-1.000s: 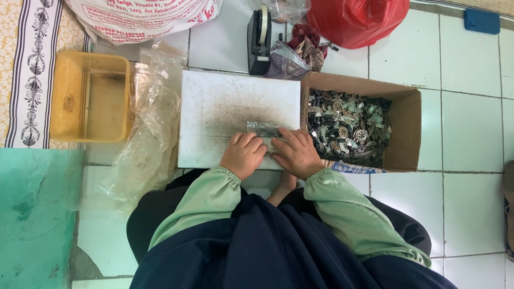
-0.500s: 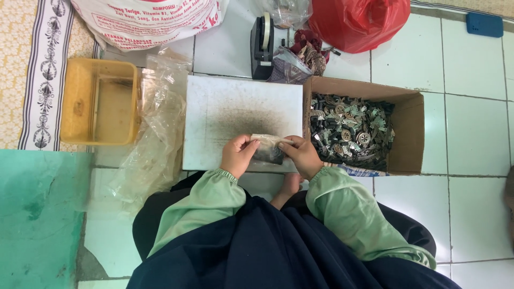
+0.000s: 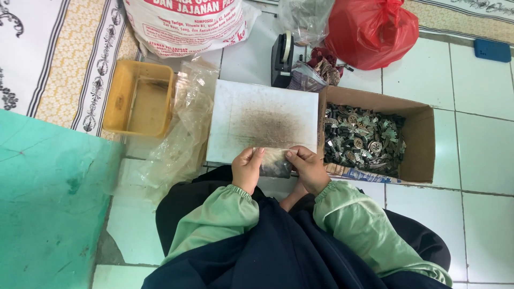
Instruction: Picking up small metal parts from a box and placing them into a small plastic bag while sitting on the floor.
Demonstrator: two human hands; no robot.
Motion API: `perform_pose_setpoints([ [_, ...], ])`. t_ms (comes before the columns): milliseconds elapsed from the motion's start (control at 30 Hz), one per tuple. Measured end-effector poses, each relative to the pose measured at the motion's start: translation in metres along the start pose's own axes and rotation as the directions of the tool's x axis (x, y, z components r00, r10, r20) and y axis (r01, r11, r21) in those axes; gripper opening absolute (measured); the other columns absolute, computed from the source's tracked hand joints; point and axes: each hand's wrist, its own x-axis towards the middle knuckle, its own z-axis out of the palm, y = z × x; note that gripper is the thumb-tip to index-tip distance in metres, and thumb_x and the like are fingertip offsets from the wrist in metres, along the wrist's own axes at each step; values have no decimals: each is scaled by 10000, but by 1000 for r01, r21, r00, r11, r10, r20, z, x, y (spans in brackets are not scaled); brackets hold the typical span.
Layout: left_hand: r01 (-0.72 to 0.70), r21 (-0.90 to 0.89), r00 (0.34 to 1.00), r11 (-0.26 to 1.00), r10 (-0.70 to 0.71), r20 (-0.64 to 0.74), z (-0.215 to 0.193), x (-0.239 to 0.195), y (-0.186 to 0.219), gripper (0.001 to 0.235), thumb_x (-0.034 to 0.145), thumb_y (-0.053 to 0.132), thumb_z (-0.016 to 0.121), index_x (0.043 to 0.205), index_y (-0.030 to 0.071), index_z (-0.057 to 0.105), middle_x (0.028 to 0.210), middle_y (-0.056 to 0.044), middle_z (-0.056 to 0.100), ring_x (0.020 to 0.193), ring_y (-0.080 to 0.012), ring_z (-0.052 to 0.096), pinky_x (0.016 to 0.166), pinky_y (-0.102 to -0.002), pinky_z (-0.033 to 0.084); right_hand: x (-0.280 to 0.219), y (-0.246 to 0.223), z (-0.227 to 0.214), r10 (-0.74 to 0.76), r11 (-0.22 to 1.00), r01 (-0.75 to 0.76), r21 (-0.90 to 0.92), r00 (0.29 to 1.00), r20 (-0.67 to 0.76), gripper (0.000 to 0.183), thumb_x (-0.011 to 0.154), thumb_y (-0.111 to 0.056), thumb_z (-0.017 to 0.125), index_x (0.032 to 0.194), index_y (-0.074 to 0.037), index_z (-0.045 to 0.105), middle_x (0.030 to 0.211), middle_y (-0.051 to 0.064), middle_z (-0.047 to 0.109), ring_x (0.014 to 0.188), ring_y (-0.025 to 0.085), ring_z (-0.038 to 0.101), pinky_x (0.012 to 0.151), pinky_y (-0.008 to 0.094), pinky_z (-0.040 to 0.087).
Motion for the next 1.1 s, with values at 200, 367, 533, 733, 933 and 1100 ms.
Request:
perform_pose_setpoints([
  [200,-61,46,992,997,66,-110,-34,-28,12,360,1054,284,626,745,101,647,547,-44,515,618,-118,513,621,-311,448,-45,-46,58,9,993,-5,-114,999,37,210,934,-53,728,1122,39,705,777,83,626,721,160,605,629,290,530],
  [367,-90,-4,994,996,89,-63,-87,-46,6,163,987,250,691,1022,93,718,717,-76,648,745,-114,593,698,-318,528,-60,-48,99,36,980,-4,-197,987,159,186,874,-15,784,1040,28,713,724,101,631,687,185,630,617,301,527],
  [533,-60,-226,997,972,47,-61,-138,-28,2,426,889,34,753,1299,0,643,951,-93,685,872,-108,618,796,-266,552,-30,-46,150,84,969,-39,-242,981,175,90,903,-46,766,958,12,724,657,113,649,624,181,627,582,284,466],
  [733,-59,-88,977,994,39,-208,-195,47,-15,359,897,-10,699,1252,34,684,915,-100,709,833,-111,618,770,-261,533,54,-33,200,115,761,82,-643,959,259,212,781,-144,891,957,-63,805,730,113,745,678,199,687,634,355,549],
  [933,-168,-173,878,971,68,-475,-239,140,-35,366,933,41,720,1289,43,636,1104,-114,648,1019,-190,611,928,-349,517,149,-24,270,-11,674,233,-701,952,306,201,812,-165,829,994,-93,782,837,124,768,815,253,727,747,369,567],
  [1100,-268,-255,777,929,52,-627,-256,209,-60,429,1045,115,591,1452,55,470,1299,-142,483,1218,-239,494,1117,-413,409,231,-7,325,-225,545,305,-781,951,214,239,842,-293,820,1057,-201,768,984,54,744,971,230,740,851,356,597],
])
